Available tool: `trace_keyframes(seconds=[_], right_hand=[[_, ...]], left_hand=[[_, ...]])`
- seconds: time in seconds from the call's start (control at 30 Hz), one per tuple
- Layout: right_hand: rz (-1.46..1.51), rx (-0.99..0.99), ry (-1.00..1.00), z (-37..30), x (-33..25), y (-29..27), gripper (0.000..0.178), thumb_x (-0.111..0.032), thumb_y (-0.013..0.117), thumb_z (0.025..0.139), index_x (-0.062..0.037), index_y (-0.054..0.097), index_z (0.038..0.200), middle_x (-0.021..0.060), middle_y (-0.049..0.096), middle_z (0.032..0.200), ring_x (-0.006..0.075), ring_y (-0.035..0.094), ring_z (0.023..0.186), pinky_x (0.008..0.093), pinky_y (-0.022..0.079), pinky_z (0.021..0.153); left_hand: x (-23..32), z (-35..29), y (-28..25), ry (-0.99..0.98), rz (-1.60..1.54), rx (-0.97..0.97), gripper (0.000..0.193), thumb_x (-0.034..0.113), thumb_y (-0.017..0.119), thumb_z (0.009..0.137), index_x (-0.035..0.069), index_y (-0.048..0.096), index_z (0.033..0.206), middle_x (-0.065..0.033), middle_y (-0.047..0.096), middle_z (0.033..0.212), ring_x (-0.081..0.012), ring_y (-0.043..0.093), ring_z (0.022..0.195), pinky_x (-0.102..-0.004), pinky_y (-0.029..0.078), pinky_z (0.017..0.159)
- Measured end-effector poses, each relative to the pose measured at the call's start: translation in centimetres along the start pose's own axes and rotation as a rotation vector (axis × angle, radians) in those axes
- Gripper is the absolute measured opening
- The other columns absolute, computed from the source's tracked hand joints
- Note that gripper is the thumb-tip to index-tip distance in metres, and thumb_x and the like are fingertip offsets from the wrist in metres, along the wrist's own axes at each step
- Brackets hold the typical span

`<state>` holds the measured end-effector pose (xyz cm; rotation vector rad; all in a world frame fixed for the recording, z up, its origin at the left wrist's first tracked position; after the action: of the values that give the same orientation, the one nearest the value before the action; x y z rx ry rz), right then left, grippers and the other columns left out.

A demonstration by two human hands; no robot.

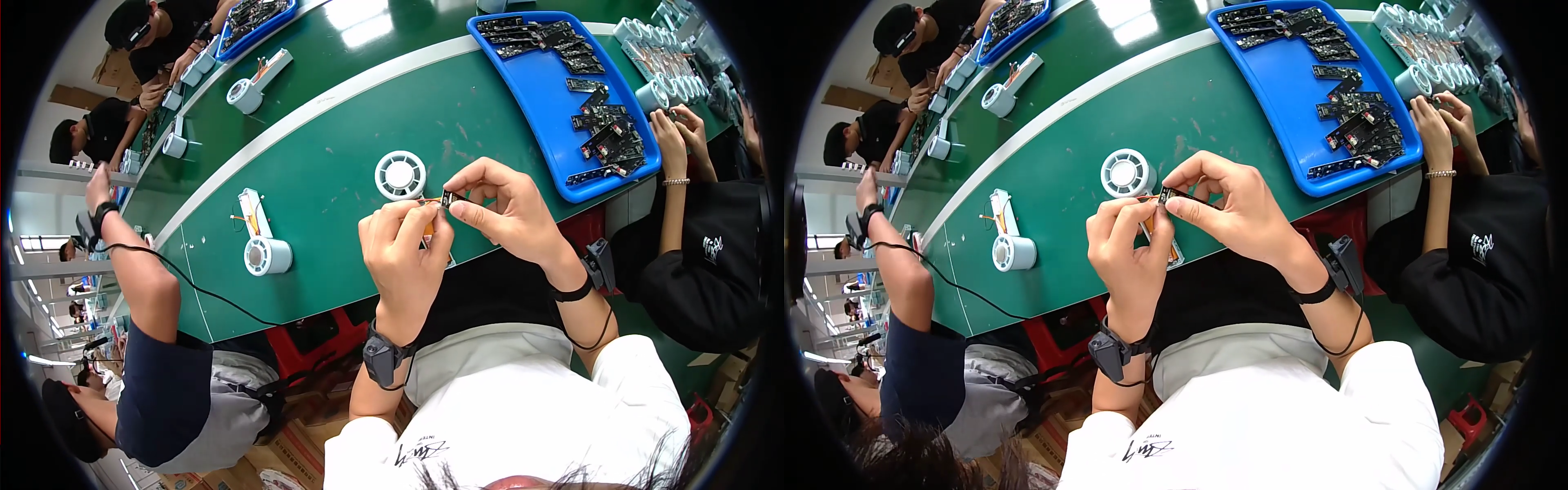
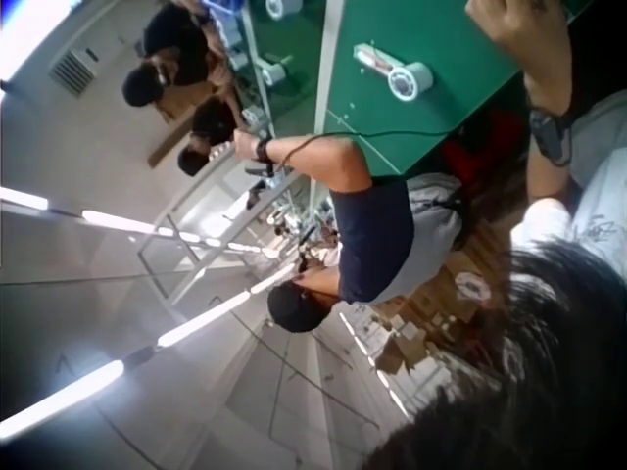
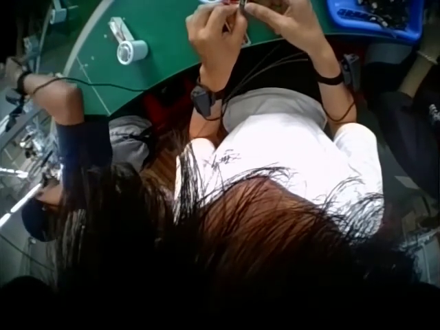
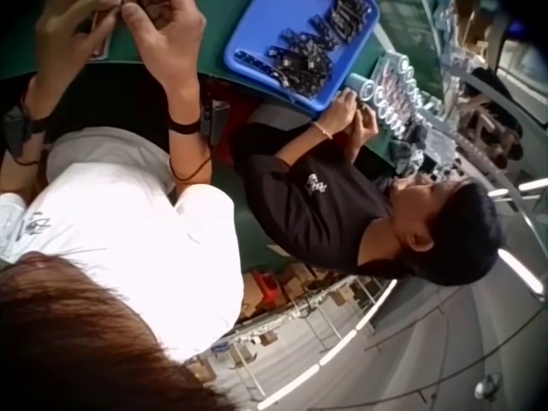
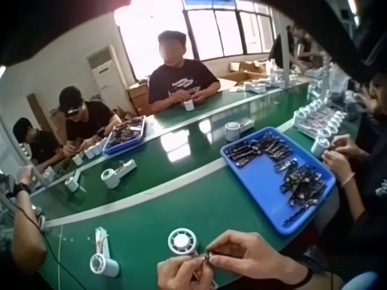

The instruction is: The person picks up a circuit board and connects it to the wires of a battery and fan assembly by hand. After pressing the components together, the person sets the unit aside and repeats the process with another assembly.

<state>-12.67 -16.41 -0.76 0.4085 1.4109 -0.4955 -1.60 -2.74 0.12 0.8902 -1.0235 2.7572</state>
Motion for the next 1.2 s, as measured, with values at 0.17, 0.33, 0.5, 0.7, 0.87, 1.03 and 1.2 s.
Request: trace_keyframes(seconds=[0.17, 0.33, 0.5, 0.7, 0.87, 1.03, 1.2], right_hand=[[-0.016, -0.028, 0.023, 0.4, 0.0, 0.0, 0.025, -0.014, 0.079, 0.103, 0.0025, 0.068, 0.118, 0.0011, 0.067, 0.082, 0.0023, 0.055, 0.061, 0.0203, 0.039, 0.048], [-0.071, -0.064, 0.080, 1.1, -0.7, -0.4, 0.024, -0.015, 0.079, 0.103, 0.0016, 0.068, 0.117, -0.0006, 0.066, 0.079, 0.0022, 0.053, 0.058, 0.0206, 0.037, 0.048], [0.024, -0.159, 0.299, 1.4, -1.1, -1.3, 0.024, -0.018, 0.080, 0.102, 0.0009, 0.071, 0.113, 0.0006, 0.069, 0.081, 0.0039, 0.055, 0.057, 0.0226, 0.040, 0.048], [0.098, -0.211, 0.337, 1.2, 0.4, -1.0, 0.030, -0.025, 0.081, 0.101, 0.0020, 0.074, 0.112, 0.0019, 0.067, 0.079, 0.0062, 0.056, 0.056, 0.0246, 0.043, 0.048], [0.080, -0.259, 0.328, 2.0, -0.2, -1.4, 0.032, -0.027, 0.079, 0.102, 0.0022, 0.074, 0.113, 0.0030, 0.068, 0.083, 0.0068, 0.056, 0.060, 0.0248, 0.044, 0.049], [0.032, -0.362, 0.330, 2.8, 0.4, -1.4, 0.032, -0.028, 0.079, 0.102, 0.0022, 0.075, 0.110, 0.0032, 0.069, 0.085, 0.0083, 0.057, 0.061, 0.0251, 0.045, 0.049], [-0.075, -0.428, 0.322, 3.9, -0.1, -1.7, 0.032, -0.029, 0.079, 0.101, 0.0017, 0.076, 0.108, 0.0033, 0.071, 0.088, 0.0101, 0.060, 0.061, 0.0257, 0.047, 0.049]], left_hand=[[-0.2, 0.4, 0.0, 0.062, 0.012, 0.018, 0.016, 0.006, 0.086, 0.080, 0.009, 0.076, 0.093, -0.0015, 0.071, 0.093, -0.0226, 0.064, 0.082, -0.0381, 0.046, 0.079], [0.0, 1.2, -0.3, 0.127, 0.030, -0.001, 0.019, 0.003, 0.088, 0.080, 0.009, 0.077, 0.094, -0.0040, 0.073, 0.096, -0.0254, 0.065, 0.087, -0.0384, 0.051, 0.076], [-0.6, 0.2, -0.3, -0.006, -0.094, 0.036, 0.018, 0.005, 0.089, 0.083, 0.011, 0.077, 0.095, -0.0022, 0.074, 0.095, -0.0247, 0.067, 0.086, -0.0394, 0.049, 0.081], [-0.6, -0.4, -0.5, 0.022, -0.032, 0.028, 0.021, 0.001, 0.091, 0.080, 0.010, 0.079, 0.096, -0.0049, 0.075, 0.096, -0.0258, 0.067, 0.086, -0.0385, 0.053, 0.075], [0.2, 0.7, -1.0, 0.075, 0.002, -0.059, 0.017, 0.009, 0.089, 0.083, 0.010, 0.079, 0.096, -0.0045, 0.076, 0.095, -0.0263, 0.068, 0.087, -0.0389, 0.050, 0.079], [0.3, 1.7, -1.4, 0.170, 0.065, -0.142, 0.014, 0.014, 0.088, 0.086, 0.011, 0.078, 0.096, -0.0017, 0.075, 0.090, -0.0242, 0.070, 0.082, -0.0380, 0.046, 0.081], [0.5, 2.5, -1.6, 0.226, 0.080, -0.187, 0.014, 0.013, 0.088, 0.086, 0.011, 0.079, 0.096, 0.0004, 0.075, 0.086, -0.0205, 0.070, 0.072, -0.0352, 0.044, 0.076]])
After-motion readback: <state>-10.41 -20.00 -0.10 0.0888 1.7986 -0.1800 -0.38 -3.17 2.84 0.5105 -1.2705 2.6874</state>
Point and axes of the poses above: each hand's wrist, its own z-axis towards the middle knuckle, its own y-axis out of the palm, x = y × z, the point moved 4 cm from there along z, towards the middle knuckle
